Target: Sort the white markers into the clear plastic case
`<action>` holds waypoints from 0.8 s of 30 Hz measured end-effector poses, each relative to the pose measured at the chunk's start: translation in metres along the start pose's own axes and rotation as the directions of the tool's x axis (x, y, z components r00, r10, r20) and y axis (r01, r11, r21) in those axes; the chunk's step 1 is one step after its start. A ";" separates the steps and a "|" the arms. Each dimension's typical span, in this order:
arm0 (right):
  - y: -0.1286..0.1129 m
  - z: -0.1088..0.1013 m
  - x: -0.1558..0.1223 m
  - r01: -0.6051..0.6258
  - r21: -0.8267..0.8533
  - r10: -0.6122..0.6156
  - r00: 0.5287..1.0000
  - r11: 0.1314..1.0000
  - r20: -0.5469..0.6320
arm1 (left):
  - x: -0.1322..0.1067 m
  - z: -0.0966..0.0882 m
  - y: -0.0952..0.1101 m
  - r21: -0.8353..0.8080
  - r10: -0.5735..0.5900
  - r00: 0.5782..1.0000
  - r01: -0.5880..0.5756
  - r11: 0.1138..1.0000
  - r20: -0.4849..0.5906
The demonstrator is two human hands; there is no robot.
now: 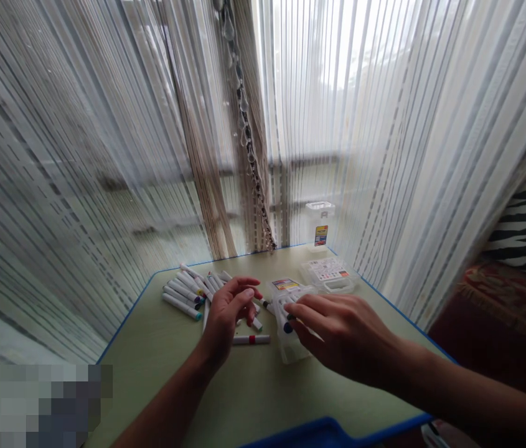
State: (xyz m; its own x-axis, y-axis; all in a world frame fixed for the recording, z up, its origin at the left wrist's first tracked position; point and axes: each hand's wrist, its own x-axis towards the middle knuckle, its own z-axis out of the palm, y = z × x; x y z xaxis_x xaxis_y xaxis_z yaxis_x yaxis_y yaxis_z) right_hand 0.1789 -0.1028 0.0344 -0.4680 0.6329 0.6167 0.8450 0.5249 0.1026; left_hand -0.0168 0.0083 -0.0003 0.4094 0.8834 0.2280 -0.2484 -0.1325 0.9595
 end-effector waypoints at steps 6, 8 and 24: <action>0.024 -0.012 0.035 -0.057 0.159 0.085 0.981 0.986 -0.174 | 0.001 0.000 0.002 0.107 0.034 0.999 -0.030 0.994 -0.031; 0.040 -0.005 0.054 -0.122 0.213 0.167 0.964 0.969 -0.209 | 0.002 -0.002 0.005 0.180 0.072 0.996 -0.060 0.982 -0.061; 0.112 0.081 0.044 -0.466 0.433 0.532 0.846 0.772 -0.039 | 0.011 -0.020 -0.007 0.799 0.253 0.964 -0.216 0.561 0.083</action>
State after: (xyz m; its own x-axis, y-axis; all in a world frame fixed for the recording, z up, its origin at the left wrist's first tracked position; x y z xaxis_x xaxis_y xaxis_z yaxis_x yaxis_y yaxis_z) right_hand 0.2315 0.0298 0.0099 0.0638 0.7923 0.6067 0.7582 0.3568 -0.5457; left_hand -0.0282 0.0280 -0.0073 0.4047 0.7810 0.4758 0.4739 -0.6241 0.6212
